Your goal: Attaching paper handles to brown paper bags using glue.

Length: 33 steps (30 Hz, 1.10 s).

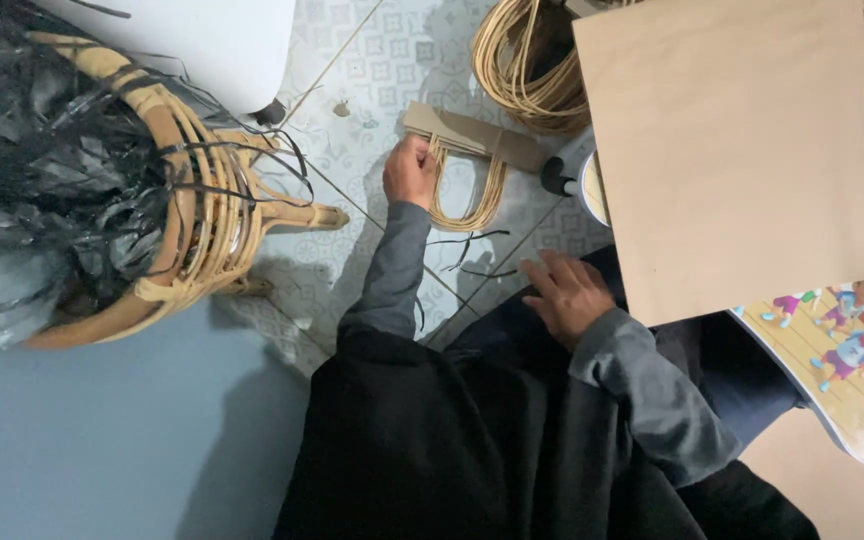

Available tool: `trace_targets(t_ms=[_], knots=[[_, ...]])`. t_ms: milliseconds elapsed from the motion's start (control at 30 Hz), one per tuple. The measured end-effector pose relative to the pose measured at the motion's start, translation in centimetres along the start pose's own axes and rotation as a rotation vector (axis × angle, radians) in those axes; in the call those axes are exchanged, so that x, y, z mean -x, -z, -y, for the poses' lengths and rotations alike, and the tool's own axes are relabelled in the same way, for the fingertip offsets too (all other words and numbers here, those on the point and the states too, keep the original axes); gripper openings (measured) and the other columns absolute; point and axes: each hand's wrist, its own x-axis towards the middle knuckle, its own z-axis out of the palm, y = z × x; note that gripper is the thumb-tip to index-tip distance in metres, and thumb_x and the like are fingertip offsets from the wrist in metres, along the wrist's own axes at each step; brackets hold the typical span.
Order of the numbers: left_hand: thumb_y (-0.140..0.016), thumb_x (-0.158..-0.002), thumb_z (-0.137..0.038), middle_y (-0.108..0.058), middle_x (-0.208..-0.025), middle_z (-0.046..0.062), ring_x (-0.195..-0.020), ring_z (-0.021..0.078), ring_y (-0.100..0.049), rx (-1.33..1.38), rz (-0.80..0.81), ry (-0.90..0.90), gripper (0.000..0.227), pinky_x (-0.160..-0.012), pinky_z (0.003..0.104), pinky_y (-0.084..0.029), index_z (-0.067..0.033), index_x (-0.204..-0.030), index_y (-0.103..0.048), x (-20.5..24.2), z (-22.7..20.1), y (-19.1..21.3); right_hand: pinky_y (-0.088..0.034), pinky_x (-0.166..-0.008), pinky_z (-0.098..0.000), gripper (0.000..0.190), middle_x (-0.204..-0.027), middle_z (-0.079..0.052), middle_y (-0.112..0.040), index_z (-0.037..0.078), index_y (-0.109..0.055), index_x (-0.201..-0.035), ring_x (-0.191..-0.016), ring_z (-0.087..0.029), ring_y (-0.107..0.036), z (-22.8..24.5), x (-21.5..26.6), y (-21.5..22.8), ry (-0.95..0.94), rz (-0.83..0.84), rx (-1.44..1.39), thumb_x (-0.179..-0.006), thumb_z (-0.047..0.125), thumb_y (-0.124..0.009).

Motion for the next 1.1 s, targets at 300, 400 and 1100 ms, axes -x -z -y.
trace_targets(t_ms=[300, 400, 1100], knots=[[-0.078, -0.075, -0.036, -0.073, -0.079, -0.005, -0.077, 0.0179, -0.074, 0.263, -0.060, 0.186, 0.014, -0.072, 0.034, -0.059, -0.0276, -0.085, -0.071, -0.2, 1.1, 1.0, -0.054, -0.098, -0.0512, 0.070, -0.135, -0.021, -0.061, 0.015, -0.046, -0.159, -0.121, -0.038, -0.064, -1.0, 6.3, 6.7, -0.424, -0.099, -0.301, -0.096, 0.031, -0.070], [-0.081, -0.076, -0.038, -0.074, -0.078, -0.007, -0.075, 0.0143, -0.075, 0.355, -0.018, 0.229, 0.017, -0.070, 0.030, -0.059, -0.0294, -0.088, -0.073, 0.0, 2.3, 0.6, -0.052, -0.102, -0.0455, 0.068, -0.141, -0.012, -0.060, 0.022, -0.050, -0.157, -0.127, -0.033, -0.062, 0.3, 4.9, 6.7, -0.359, -0.125, -0.335, -0.094, 0.036, -0.071], [-0.088, -0.088, -0.017, -0.073, -0.087, 0.008, -0.077, 0.0114, -0.070, 0.771, 0.651, -0.407, 0.022, -0.070, 0.026, -0.061, -0.0069, -0.104, -0.076, 2.3, -27.6, 9.1, -0.044, -0.112, -0.0449, 0.031, -0.117, -0.015, -0.074, 0.009, -0.078, -0.120, -0.115, -0.035, -0.070, -2.8, 11.6, 11.7, -0.360, -0.736, -0.325, -0.091, 0.020, -0.077]])
